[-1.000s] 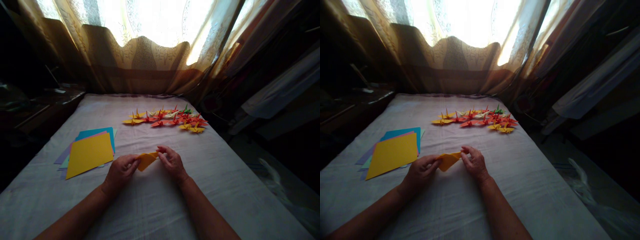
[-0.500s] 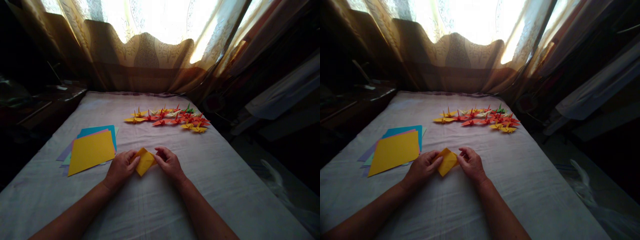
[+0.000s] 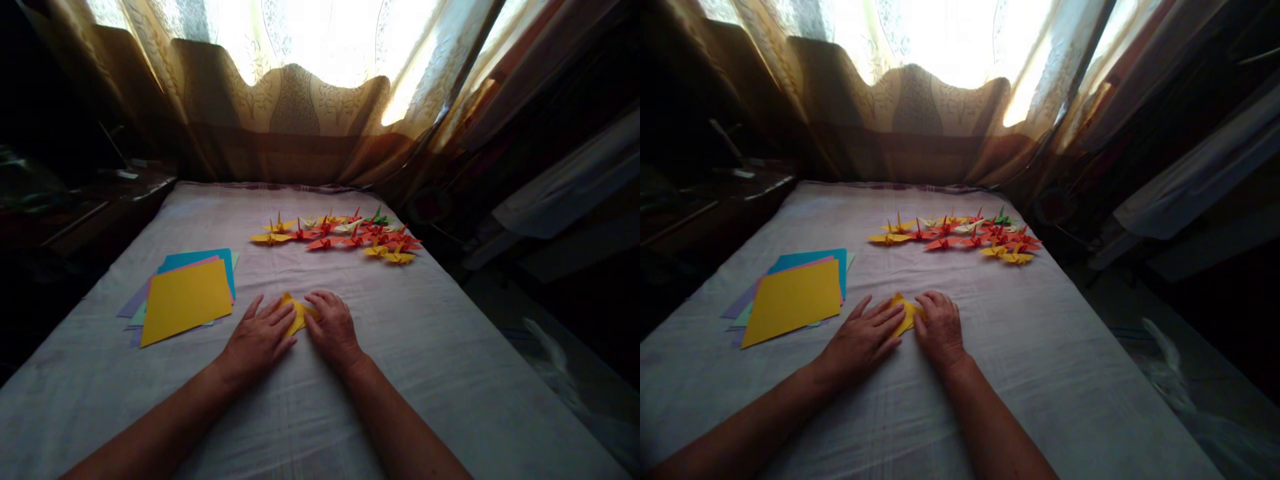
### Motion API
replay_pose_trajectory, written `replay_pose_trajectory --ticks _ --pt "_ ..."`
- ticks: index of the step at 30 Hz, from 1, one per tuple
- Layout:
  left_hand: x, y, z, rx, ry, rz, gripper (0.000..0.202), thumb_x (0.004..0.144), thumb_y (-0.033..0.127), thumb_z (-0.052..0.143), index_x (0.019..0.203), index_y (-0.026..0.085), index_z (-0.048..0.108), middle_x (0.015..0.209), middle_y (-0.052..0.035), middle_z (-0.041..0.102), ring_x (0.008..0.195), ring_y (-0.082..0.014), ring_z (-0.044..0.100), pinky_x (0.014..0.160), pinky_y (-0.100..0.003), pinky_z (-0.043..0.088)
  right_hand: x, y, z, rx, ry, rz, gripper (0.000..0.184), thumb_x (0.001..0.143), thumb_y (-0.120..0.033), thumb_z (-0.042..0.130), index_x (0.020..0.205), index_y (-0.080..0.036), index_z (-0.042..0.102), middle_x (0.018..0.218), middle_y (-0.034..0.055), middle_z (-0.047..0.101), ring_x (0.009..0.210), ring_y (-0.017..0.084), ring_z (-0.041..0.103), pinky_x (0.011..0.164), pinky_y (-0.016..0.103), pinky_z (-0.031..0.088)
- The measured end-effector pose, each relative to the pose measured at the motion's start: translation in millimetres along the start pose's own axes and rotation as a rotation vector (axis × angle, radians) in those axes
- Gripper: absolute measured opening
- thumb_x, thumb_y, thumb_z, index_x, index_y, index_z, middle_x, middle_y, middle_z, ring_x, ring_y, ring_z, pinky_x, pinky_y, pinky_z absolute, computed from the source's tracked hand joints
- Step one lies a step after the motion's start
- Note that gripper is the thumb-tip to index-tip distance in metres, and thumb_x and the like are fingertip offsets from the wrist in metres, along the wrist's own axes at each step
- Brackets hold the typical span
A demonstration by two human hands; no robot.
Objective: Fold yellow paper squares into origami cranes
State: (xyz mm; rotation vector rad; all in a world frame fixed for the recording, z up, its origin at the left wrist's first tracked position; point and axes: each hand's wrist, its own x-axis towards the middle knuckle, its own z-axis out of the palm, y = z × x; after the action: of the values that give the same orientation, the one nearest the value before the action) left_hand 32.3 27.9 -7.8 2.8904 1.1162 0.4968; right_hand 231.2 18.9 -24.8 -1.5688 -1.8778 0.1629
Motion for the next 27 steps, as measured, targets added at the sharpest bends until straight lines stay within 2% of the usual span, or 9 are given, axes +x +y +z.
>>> replay_pose_trajectory --ticks 3,6,9,12,14,16,20,27 --pt "-2.2 0.2 4.9 -0.015 -0.057 -0.019 0.046 0.100 0.046 0.041 0.136 0.022 0.056 0.139 -0.0068 0.060 0.138 -0.0276 0.043 0.120 -0.052 0.008 -2.0 3.0 0.4 0.002 0.003 0.003 0.033 0.080 -0.014 0.059 0.111 -0.020 0.069 0.118 0.0102 0.067 0.108 0.025 0.060 0.097 0.041 0.046" --pt "1.5 -3.2 4.6 -0.071 -0.060 -0.086 0.037 0.101 0.042 0.040 0.126 0.027 0.063 0.137 -0.0017 0.062 0.143 -0.0299 0.035 0.120 -0.056 -0.001 -3.0 4.6 -1.0 -0.012 0.003 -0.002 0.032 0.081 -0.015 0.059 0.111 -0.021 0.069 0.119 0.0101 0.067 0.109 0.025 0.060 0.095 0.040 0.046" --pt "10.2 -5.8 1.0 -0.127 -0.057 -0.118 0.030 0.101 0.037 0.041 0.108 0.029 0.069 0.129 0.0016 0.068 0.141 -0.0314 0.038 0.117 -0.063 -0.002 -3.0 3.9 -4.7 -0.027 -0.009 -0.021 0.029 0.082 -0.016 0.058 0.108 -0.022 0.069 0.116 0.0087 0.069 0.108 0.024 0.061 0.094 0.039 0.046" --pt "17.7 -6.0 -0.6 -0.134 -0.038 -0.118 0.024 0.100 0.030 0.044 0.098 0.026 0.068 0.121 0.0005 0.072 0.136 -0.0312 0.045 0.116 -0.066 0.001 -3.0 3.1 -8.1 -0.035 -0.020 -0.031 0.022 0.083 -0.017 0.060 0.101 -0.023 0.071 0.110 0.0071 0.071 0.105 0.023 0.062 0.091 0.038 0.045" --pt "19.7 -6.6 0.9 -0.133 -0.040 -0.107 0.023 0.099 0.027 0.044 0.100 0.026 0.067 0.122 -0.0014 0.071 0.134 -0.0296 0.048 0.117 -0.065 0.003 -3.2 3.3 -9.0 -0.039 -0.025 -0.030 0.018 0.084 -0.018 0.061 0.097 -0.024 0.072 0.107 0.0061 0.071 0.103 0.023 0.062 0.089 0.037 0.045" --pt "19.7 -8.8 3.5 -0.142 -0.061 -0.101 0.025 0.099 0.029 0.043 0.111 0.027 0.066 0.128 -0.0028 0.068 0.135 -0.0281 0.047 0.117 -0.063 0.004 -3.0 4.2 -9.4 -0.044 -0.024 -0.028 0.015 0.084 -0.019 0.062 0.095 -0.023 0.072 0.105 0.0057 0.072 0.101 0.023 0.063 0.088 0.037 0.044" --pt "18.2 -15.1 5.8 -0.124 -0.101 -0.081 0.033 0.100 0.036 0.043 0.128 0.034 0.060 0.137 -0.0008 0.062 0.138 -0.0294 0.043 0.117 -0.063 0.003 -2.0 5.2 -13.9 -0.068 -0.018 -0.038 0.012 0.085 -0.019 0.061 0.091 -0.023 0.072 0.096 0.0050 0.072 0.093 0.022 0.064 0.085 0.034 0.044" --pt "19.9 -11.7 -3.7 -0.065 -0.016 -0.042 0.030 0.093 0.033 0.054 0.120 0.031 0.066 0.124 -0.0017 0.069 0.129 -0.0314 0.052 0.118 -0.062 0.005 -5.3 -2.2 -28.4 -0.122 -0.117 -0.103 0.017 0.090 -0.021 0.055 0.083 -0.023 0.071 0.080 0.0019 0.074 0.072 0.015 0.065 0.070 0.025 0.042"
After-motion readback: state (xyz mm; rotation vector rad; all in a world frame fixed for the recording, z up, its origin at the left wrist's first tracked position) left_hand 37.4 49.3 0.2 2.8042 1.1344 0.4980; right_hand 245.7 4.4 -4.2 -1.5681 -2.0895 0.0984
